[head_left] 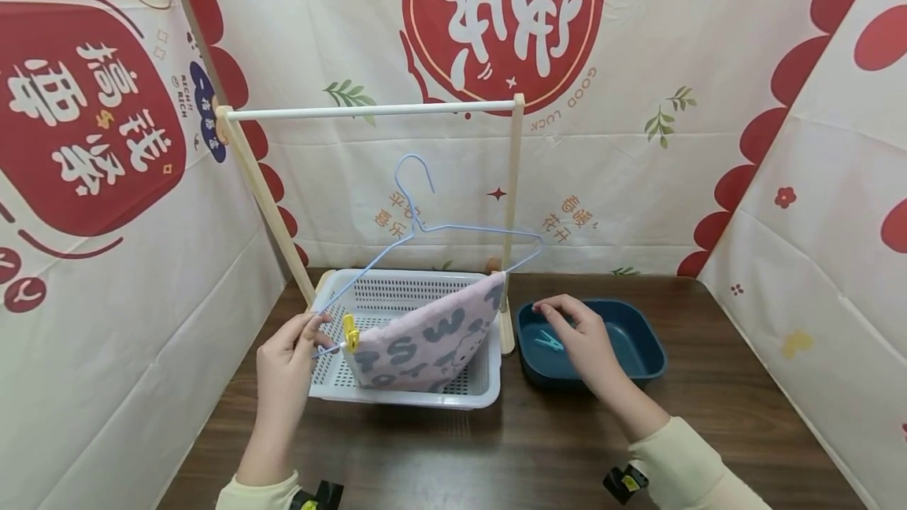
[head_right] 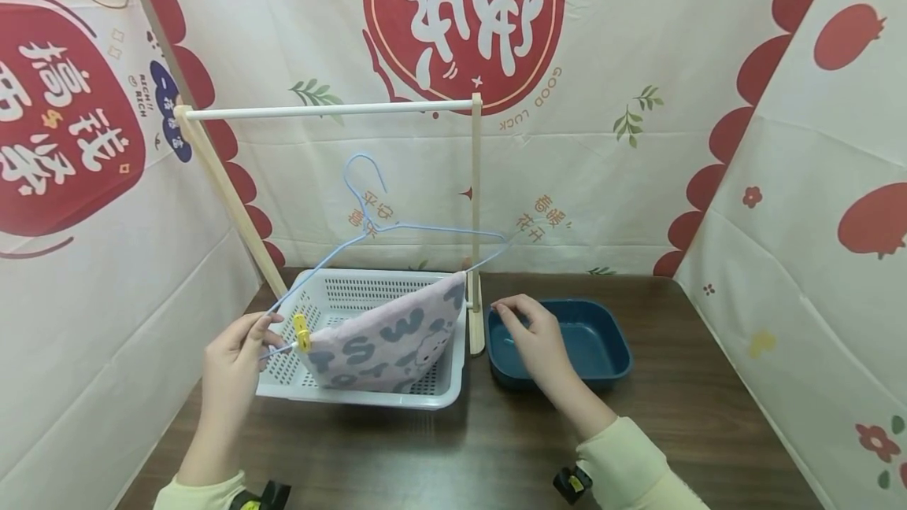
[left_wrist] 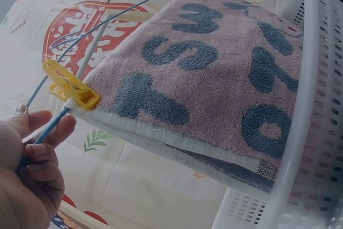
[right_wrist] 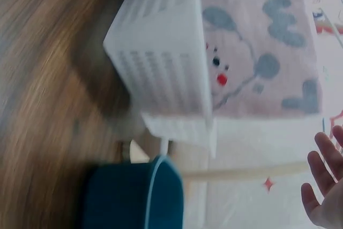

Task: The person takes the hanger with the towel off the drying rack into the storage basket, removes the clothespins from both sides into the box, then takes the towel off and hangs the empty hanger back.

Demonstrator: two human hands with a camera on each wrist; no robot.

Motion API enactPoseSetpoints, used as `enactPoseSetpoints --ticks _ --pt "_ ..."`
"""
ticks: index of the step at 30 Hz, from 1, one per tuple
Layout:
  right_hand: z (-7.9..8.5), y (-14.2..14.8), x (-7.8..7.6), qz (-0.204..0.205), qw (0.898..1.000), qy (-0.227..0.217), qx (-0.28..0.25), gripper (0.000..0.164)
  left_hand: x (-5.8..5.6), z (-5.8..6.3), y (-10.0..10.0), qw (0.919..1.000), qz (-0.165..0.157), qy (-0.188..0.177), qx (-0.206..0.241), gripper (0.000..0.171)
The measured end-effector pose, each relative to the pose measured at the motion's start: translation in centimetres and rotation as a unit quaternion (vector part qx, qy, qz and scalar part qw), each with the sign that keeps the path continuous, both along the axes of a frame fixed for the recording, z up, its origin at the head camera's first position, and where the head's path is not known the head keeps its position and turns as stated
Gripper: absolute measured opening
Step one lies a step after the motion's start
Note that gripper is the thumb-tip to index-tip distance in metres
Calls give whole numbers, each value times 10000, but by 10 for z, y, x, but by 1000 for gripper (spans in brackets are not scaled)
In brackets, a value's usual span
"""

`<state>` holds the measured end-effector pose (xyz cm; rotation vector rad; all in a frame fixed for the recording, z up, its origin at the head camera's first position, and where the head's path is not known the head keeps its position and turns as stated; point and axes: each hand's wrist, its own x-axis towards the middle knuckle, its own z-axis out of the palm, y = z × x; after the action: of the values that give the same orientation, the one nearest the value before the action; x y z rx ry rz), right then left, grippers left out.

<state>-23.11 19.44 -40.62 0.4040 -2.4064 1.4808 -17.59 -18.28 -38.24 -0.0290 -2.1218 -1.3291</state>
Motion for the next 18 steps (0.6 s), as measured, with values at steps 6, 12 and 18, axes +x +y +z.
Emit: enactPoseSetpoints --ticks 6,12,18 --pt "21 -23 17 250 9987 427 138 16 10 16 13 9997 -63 204 -75 16" --pt "44 -47 35 598 9938 895 284 13 16 24 19 9993 -191 301 -85 17" --pt "47 -61 40 843 9916 924 325 12 18 24 23 9993 -323 187 -52 17"
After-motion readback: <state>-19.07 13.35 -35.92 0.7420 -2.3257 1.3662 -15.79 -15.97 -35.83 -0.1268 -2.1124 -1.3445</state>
